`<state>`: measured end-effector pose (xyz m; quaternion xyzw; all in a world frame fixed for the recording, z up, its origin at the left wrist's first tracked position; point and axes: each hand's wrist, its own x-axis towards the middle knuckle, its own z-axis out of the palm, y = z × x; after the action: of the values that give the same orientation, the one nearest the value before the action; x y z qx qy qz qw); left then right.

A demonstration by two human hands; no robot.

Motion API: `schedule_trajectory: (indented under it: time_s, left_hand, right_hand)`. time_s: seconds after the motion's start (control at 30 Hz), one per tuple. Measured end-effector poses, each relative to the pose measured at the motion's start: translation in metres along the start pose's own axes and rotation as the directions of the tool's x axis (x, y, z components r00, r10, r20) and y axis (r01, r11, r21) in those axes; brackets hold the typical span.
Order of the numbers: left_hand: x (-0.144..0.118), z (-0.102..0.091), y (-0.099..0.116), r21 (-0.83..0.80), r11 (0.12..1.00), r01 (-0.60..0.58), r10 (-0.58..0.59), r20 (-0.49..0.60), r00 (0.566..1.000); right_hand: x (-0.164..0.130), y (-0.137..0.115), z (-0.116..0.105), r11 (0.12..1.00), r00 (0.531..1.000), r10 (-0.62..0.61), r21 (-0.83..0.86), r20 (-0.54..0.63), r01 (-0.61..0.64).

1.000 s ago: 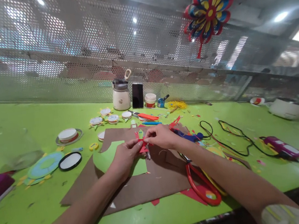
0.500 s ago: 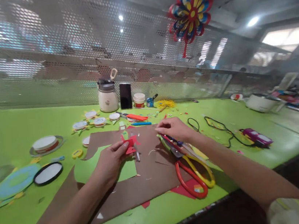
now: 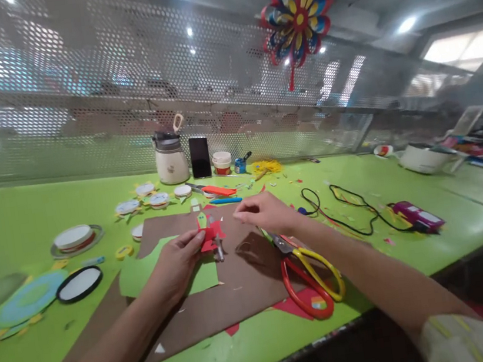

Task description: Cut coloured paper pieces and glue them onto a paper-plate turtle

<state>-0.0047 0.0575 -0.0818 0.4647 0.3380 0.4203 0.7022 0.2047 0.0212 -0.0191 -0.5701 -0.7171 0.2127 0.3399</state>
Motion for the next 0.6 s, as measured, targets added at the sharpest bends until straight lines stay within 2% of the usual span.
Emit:
schedule_trajectory:
  time_s: [0.17,0.4,0.6]
  left_hand:
    - [-0.001,-0.003,-0.003,0.034,0.999,-0.021,0.020,0.031,0.999]
    - [-0.003,-0.002,-0.003,0.021,0.999,-0.025,0.023,0.074,0.997]
    - [-0.006,0.001,0.000,0.006,1.000,0.004,-0.004,0.023,1.000]
  right_hand:
    - [0.033,-0.010,0.030,0.998,0.998,-0.059,-0.016,0.012,0.059]
    - [0.030,-0.007,0.048,0.997,0.998,-0.058,-0.041,0.023,0.059]
    - [0.032,-0.005,0.051,0.999,0.999,-0.017,0.035,0.030,0.015]
